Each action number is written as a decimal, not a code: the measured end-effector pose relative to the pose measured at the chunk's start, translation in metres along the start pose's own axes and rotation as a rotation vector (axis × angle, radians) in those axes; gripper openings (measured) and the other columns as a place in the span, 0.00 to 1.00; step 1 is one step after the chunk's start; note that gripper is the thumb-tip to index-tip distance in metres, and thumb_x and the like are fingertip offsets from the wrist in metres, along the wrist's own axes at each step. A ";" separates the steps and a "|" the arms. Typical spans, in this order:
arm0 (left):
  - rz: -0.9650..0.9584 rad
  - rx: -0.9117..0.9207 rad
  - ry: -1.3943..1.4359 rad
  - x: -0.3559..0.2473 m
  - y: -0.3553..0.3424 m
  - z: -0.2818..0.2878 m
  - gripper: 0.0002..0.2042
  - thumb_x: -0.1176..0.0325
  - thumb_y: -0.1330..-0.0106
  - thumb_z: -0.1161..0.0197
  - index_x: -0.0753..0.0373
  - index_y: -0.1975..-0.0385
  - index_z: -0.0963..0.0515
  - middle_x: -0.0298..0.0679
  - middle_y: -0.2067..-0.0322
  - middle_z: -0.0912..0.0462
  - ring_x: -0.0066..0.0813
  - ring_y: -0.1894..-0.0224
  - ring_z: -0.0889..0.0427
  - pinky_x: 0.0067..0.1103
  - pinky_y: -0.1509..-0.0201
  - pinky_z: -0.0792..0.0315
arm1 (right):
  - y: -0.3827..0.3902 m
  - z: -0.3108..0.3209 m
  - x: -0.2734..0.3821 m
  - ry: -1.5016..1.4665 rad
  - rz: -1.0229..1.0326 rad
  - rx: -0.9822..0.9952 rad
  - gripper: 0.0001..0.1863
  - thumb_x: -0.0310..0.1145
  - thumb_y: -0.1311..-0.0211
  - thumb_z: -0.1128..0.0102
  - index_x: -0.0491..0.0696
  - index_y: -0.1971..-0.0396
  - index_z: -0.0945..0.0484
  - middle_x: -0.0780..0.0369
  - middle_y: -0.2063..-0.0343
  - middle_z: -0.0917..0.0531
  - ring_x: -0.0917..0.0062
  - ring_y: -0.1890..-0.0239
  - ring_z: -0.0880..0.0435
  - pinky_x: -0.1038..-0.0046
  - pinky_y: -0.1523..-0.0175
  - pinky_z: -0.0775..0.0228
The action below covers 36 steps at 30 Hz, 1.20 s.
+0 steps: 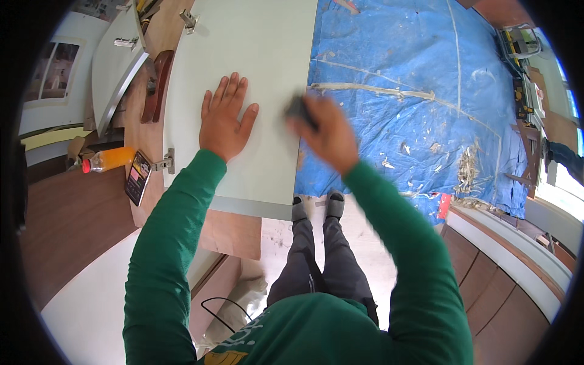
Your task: The person sands the edges of a white cabinet door with a sanding block, flips the door to work on different sides, and wipes the surface with a cloth. The person also uses a utility knife to trim the edge of the door.
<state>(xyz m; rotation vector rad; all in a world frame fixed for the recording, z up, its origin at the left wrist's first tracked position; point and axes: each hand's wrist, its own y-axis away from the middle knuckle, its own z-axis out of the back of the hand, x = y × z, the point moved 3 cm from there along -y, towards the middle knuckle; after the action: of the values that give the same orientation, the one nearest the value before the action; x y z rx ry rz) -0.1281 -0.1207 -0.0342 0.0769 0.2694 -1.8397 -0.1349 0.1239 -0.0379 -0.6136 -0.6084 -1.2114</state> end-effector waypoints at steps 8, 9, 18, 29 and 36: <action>-0.024 -0.025 0.015 -0.008 -0.016 0.000 0.29 0.51 0.22 0.49 0.58 0.26 0.34 0.41 0.24 0.38 0.39 0.21 0.44 0.41 0.18 0.58 | 0.138 0.008 0.033 -0.407 -0.148 -0.041 0.39 0.34 0.41 0.25 0.38 0.32 0.32 0.50 0.40 0.25 0.59 0.39 0.24 0.64 0.34 0.33; -0.027 -0.029 0.019 -0.009 -0.018 0.000 0.28 0.52 0.23 0.48 0.58 0.27 0.33 0.42 0.25 0.37 0.40 0.21 0.43 0.41 0.19 0.56 | 0.128 0.006 0.029 -0.437 -0.141 -0.069 0.39 0.34 0.40 0.25 0.38 0.32 0.32 0.50 0.42 0.25 0.61 0.41 0.23 0.65 0.36 0.31; -0.034 -0.139 0.140 -0.015 -0.108 -0.006 0.23 0.57 0.24 0.42 0.61 0.34 0.27 0.48 0.28 0.32 0.49 0.26 0.36 0.43 0.22 0.48 | 0.100 -0.021 -0.006 -0.576 0.028 -0.024 0.43 0.38 0.39 0.24 0.38 0.29 0.36 0.47 0.43 0.25 0.53 0.41 0.24 0.62 0.35 0.32; 0.068 -0.038 -0.061 -0.008 -0.185 -0.039 0.28 0.47 0.21 0.54 0.49 0.25 0.34 0.38 0.24 0.38 0.40 0.20 0.47 0.42 0.17 0.60 | -0.085 -0.013 -0.091 -0.636 -0.029 -0.354 0.37 0.41 0.35 0.29 0.35 0.33 0.31 0.50 0.51 0.21 0.62 0.51 0.20 0.67 0.44 0.27; 0.032 -0.022 -0.072 -0.011 -0.191 -0.037 0.27 0.51 0.21 0.51 0.54 0.26 0.33 0.44 0.24 0.37 0.46 0.21 0.45 0.43 0.19 0.57 | -0.156 0.018 -0.110 -0.636 -0.054 -0.249 0.38 0.45 0.37 0.27 0.37 0.35 0.28 0.51 0.57 0.20 0.63 0.55 0.19 0.68 0.48 0.26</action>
<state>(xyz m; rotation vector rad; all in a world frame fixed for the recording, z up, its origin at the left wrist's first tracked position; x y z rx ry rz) -0.3104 -0.0529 -0.0407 0.0002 0.2368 -1.8032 -0.3140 0.1721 -0.0880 -1.2208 -1.0153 -1.1447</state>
